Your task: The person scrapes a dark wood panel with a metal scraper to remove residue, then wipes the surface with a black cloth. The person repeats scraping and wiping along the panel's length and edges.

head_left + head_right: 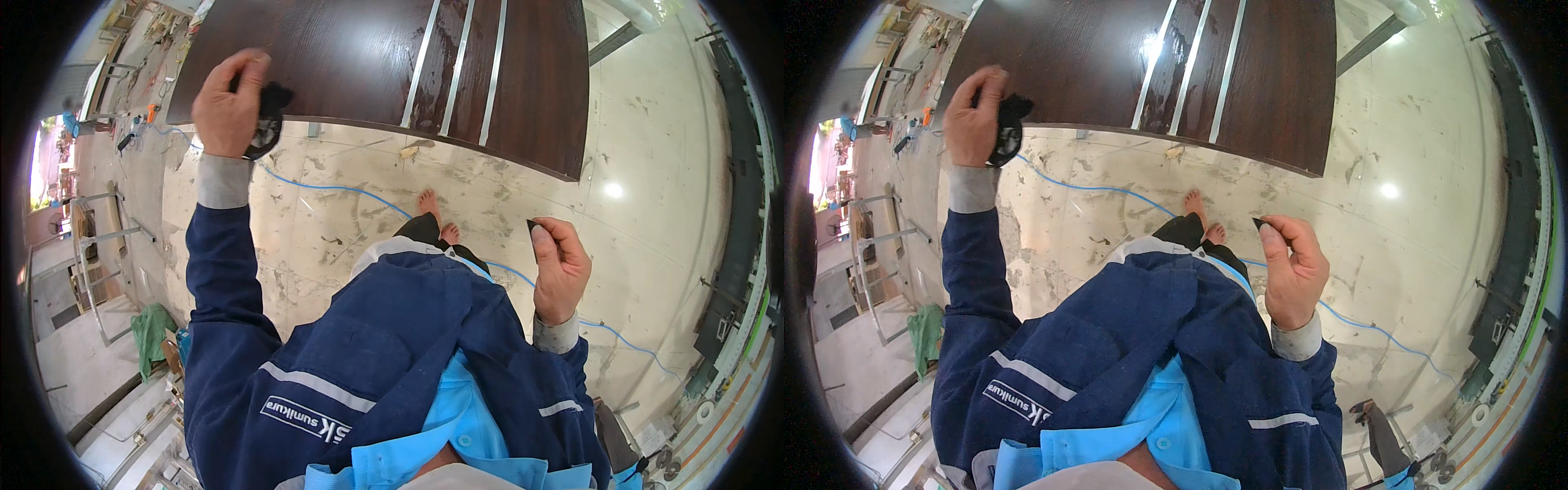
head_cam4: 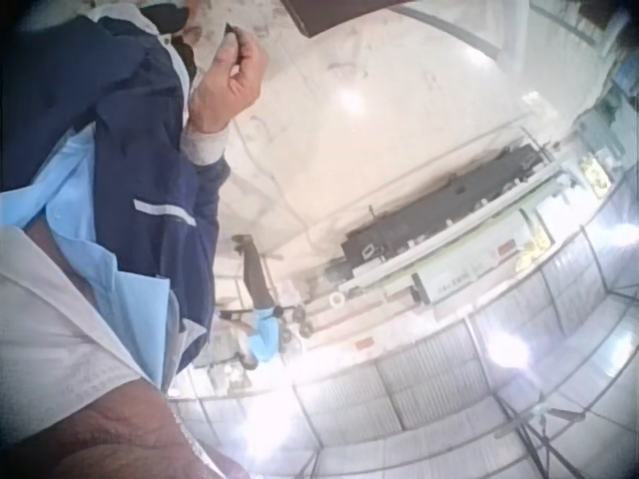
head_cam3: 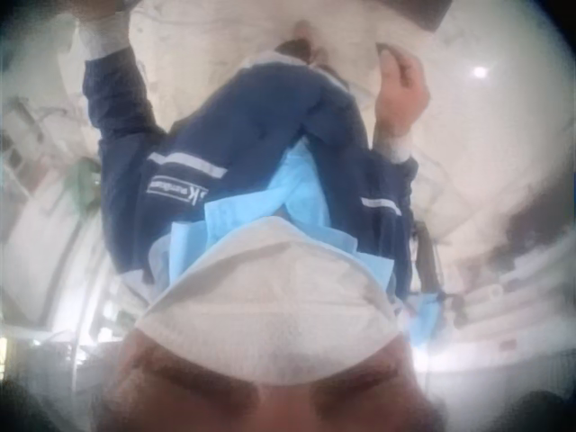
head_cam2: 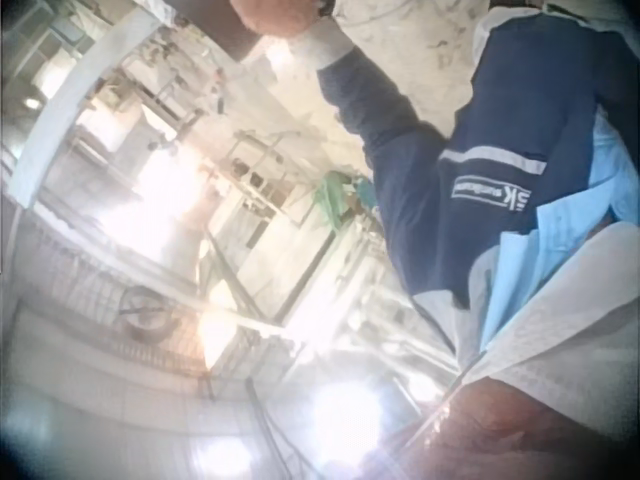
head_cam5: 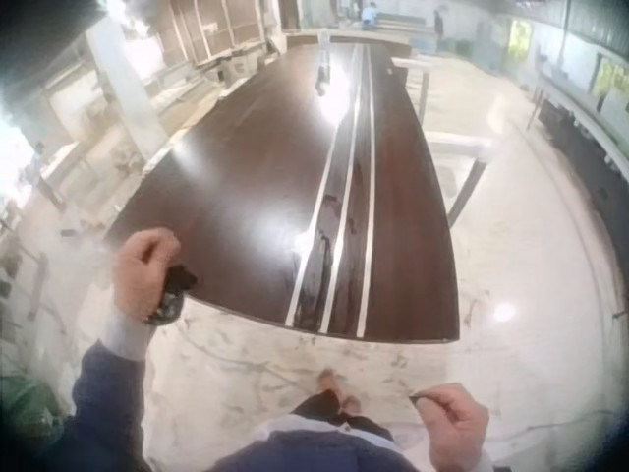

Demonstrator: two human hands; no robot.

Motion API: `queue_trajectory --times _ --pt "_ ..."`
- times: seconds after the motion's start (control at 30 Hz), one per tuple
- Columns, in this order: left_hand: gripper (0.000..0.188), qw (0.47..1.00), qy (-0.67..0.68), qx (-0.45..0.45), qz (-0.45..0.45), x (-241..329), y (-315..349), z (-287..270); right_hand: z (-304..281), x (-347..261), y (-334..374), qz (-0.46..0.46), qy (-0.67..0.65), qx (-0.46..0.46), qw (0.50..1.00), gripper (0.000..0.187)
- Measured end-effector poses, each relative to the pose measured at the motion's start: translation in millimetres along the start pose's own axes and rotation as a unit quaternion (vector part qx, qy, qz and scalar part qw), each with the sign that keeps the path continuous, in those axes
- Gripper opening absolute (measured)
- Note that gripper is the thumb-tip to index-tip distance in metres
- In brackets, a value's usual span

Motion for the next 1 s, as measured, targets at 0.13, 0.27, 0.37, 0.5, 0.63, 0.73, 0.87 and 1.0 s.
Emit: queue_trajectory --times 0.13,0.27,0.37,0.5,0.63,0.73,0.87,1.0 --pt "0.029 0.984 -0.116 -0.131 -0.044 0 5 36 19 -12 0 -0.097 0.059 -0.034 0.993 0.012" --pt "0.031 0.973 -0.089 -0.120 0.175 41 -15 79 50 -31 -13 -0.193 0.115 -0.048 0.973 0.010" --pt "0.042 0.951 -0.136 -0.225 0.162 54 -36 124 79 -42 -34 -0.227 0.161 -0.046 0.959 0.012" --pt "0.055 0.939 -0.090 -0.320 0.094 68 -66 184 118 -51 -69 -0.295 0.248 -0.029 0.922 0.015" --pt "0.052 0.956 -0.033 -0.250 0.153 72 -91 209 147 -51 -98 -0.343 0.331 -0.018 0.879 0.016" --pt "0.047 0.958 -0.014 -0.248 0.140 62 -103 226 159 -51 -109 -0.340 0.380 -0.022 0.860 0.017" --pt "0.041 0.961 0.029 -0.243 0.127 54 -108 232 165 -53 -113 -0.317 0.400 -0.015 0.860 0.018" --pt "0.037 0.959 0.057 -0.241 0.136 55 -109 228 169 -54 -113 -0.314 0.403 -0.002 0.860 0.020"
Point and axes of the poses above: each hand's wrist, its own y-axis away from the middle knuckle, its own z-axis out of the palm, x = y × z, the point moved 6 cm from there along -y, towards the middle knuckle, and after that the axes turned 1 degree about z, right-handed, at the moved point
